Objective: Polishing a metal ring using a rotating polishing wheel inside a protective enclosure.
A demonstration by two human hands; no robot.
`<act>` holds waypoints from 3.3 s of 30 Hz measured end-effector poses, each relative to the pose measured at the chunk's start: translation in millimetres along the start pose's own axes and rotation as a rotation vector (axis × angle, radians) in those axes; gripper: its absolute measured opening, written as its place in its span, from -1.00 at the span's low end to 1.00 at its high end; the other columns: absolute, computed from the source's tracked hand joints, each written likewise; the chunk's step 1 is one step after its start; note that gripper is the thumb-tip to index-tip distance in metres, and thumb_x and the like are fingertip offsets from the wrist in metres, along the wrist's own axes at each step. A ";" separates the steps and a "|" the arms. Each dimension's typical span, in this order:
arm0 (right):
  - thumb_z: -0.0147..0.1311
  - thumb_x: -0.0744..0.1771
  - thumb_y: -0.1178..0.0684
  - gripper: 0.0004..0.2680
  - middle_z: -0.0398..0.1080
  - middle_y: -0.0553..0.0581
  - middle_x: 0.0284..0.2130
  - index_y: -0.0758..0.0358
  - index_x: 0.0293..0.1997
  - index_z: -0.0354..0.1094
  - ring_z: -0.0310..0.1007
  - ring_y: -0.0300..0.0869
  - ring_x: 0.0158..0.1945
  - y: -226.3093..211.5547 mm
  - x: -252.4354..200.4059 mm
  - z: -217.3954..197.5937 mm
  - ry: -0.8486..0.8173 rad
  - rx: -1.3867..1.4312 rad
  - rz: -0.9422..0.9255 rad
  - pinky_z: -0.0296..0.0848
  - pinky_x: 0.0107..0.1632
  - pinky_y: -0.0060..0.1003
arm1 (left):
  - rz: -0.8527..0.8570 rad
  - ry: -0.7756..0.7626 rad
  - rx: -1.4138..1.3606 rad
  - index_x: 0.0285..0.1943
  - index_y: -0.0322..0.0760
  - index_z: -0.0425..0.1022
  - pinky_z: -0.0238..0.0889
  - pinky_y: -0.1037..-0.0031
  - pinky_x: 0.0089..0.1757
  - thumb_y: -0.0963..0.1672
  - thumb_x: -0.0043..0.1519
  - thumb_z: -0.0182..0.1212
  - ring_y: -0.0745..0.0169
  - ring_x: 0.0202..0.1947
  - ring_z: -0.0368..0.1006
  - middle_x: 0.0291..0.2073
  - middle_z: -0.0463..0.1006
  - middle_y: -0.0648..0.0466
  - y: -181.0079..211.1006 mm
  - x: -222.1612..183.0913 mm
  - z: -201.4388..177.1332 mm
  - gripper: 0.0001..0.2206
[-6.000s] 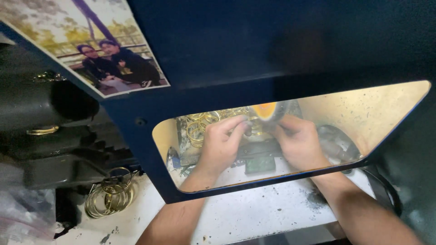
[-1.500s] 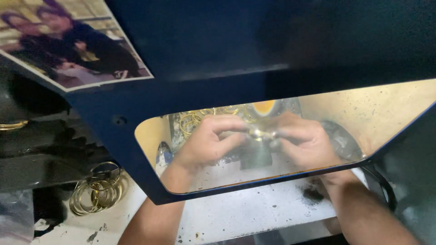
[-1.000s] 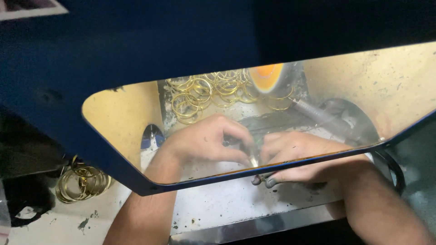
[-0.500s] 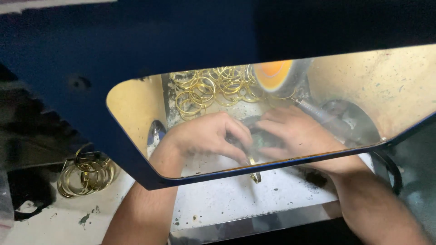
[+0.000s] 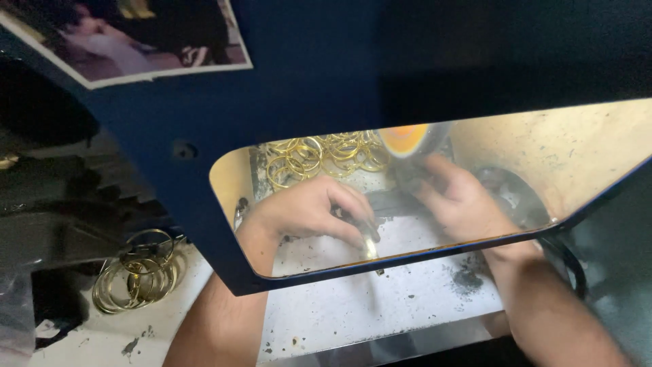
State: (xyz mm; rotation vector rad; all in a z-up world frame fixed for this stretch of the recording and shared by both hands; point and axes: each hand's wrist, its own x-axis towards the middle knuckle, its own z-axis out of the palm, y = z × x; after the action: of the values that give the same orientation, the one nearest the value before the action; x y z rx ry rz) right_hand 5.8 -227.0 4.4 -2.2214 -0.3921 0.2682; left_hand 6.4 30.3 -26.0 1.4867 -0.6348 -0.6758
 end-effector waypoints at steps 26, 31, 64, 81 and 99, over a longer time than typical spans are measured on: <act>0.27 0.28 0.00 -0.76 0.56 0.19 -0.19 0.24 -0.02 0.50 0.53 0.01 -0.02 -21.7 -5.6 -21.4 -0.155 0.006 -0.123 0.44 0.15 0.00 | 0.047 0.124 -0.009 -0.23 -0.12 0.74 0.35 0.13 0.12 -0.17 0.07 0.48 0.02 -0.03 0.62 -0.18 0.73 0.01 6.6 8.9 7.2 -0.88; 0.36 0.20 -0.03 -0.72 0.53 0.15 -0.19 0.02 -0.03 0.53 0.50 0.15 -0.01 4.3 -6.1 -21.1 -0.366 -0.306 -0.305 0.38 0.11 0.05 | 0.057 0.165 -0.010 -0.22 -0.12 0.75 0.36 0.16 0.11 -0.18 0.10 0.46 0.05 -0.07 0.62 -0.20 0.73 0.01 -1.3 18.3 11.7 -0.89; 0.16 0.27 0.27 -0.87 0.58 0.26 -0.29 0.35 -0.17 0.56 0.60 -0.02 -0.13 0.8 0.8 -16.9 0.173 0.188 -0.185 0.52 0.05 -0.02 | 0.147 0.604 0.082 -0.14 -0.16 0.71 0.43 0.33 -0.01 -0.17 0.13 0.45 0.18 -0.13 0.63 -0.25 0.73 0.08 23.3 26.1 29.6 -0.86; 0.35 0.12 0.25 -0.69 0.59 0.37 -0.12 0.42 -0.08 0.51 0.43 -0.08 0.08 5.2 -13.8 -3.1 0.052 0.320 -0.155 0.42 0.19 0.13 | 0.322 0.727 0.318 -0.19 -0.25 0.68 0.50 0.25 -0.15 -0.21 0.20 0.33 -0.04 -0.22 0.65 -0.33 0.70 -0.06 20.8 31.1 34.6 -0.92; 0.35 0.22 0.15 -0.78 0.63 0.26 -0.23 0.39 -0.10 0.55 0.51 -0.23 -0.08 0.4 -3.4 -0.9 0.158 0.530 -0.066 0.56 0.07 -0.12 | 0.067 1.024 0.345 -0.26 -0.26 0.59 0.55 0.43 -0.30 -0.11 -0.01 0.53 0.09 -0.38 0.62 -0.46 0.65 -0.01 9.6 59.3 46.5 -0.76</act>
State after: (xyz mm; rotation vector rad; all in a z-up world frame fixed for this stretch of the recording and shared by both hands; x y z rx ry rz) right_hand 3.0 -229.0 4.8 -1.6926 -0.2686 0.1380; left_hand 11.7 -45.1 -18.4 1.8637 0.0094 0.3024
